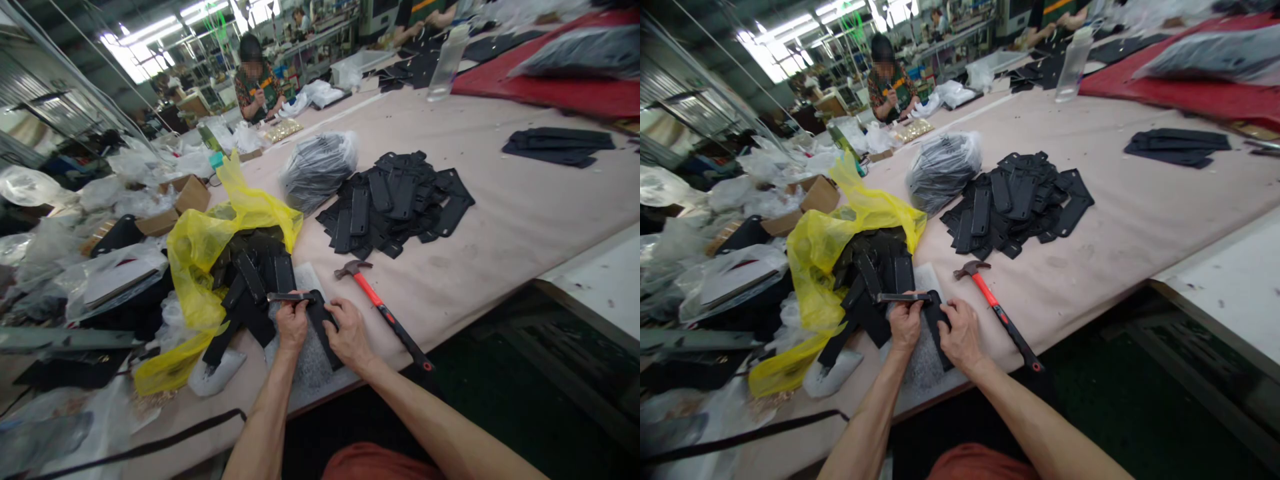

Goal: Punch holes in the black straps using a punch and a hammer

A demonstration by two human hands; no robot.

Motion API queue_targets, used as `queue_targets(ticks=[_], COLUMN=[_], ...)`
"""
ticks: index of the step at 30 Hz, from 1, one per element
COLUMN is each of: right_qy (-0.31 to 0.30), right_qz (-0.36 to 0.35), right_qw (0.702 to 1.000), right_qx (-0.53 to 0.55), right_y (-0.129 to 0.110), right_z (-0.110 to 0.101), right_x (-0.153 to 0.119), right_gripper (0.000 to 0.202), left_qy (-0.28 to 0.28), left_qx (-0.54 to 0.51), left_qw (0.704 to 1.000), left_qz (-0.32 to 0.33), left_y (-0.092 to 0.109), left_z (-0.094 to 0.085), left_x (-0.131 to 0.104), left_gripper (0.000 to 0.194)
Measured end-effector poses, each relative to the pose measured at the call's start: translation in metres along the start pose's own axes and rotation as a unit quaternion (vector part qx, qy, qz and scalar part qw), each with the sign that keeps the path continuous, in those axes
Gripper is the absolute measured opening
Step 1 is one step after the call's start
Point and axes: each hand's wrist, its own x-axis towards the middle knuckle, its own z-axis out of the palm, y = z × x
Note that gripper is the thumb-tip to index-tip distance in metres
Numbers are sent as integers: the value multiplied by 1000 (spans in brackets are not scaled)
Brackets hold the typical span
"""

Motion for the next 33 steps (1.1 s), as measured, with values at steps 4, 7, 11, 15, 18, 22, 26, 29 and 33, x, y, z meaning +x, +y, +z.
queue_targets(ticks=[4, 7, 11, 15, 18, 22, 26, 29, 33], right_qy=[-4, -11, -14, -16, -18, -20, -42, -62, -13], right_qz=[7, 10, 10, 12, 13, 11, -10, -54, -27], right_qw=[999, 999, 999, 999, 998, 999, 999, 997, 988], right_qx=[32, 43, 50, 51, 51, 49, 33, -13, -151], right_y=[2, 3, 3, 5, 5, 5, 3, 6, 28], right_z=[-1, -2, -2, -1, -1, 0, -7, -31, -75], right_x=[2, 2, 2, 2, 2, 1, 3, 11, 25], right_gripper=[35, 36, 38, 38, 38, 38, 39, 34, 35], left_qy=[-2, 1, 4, -8, -28, -42, -61, -82, -75], left_qx=[15, 33, 63, 87, 107, 150, 194, 214, 206], left_qw=[1000, 999, 998, 996, 993, 986, 976, 970, 972], left_qz=[3, 9, 24, 34, 43, 59, 80, 88, 86], left_y=[-1, -1, 1, 3, 3, 1, 0, 1, 0], left_z=[1, 2, 4, 7, 10, 14, 16, 16, 16], left_x=[0, 1, 2, 4, 6, 8, 9, 10, 9], left_gripper=[16, 16, 17, 16, 17, 19, 18, 16, 16])
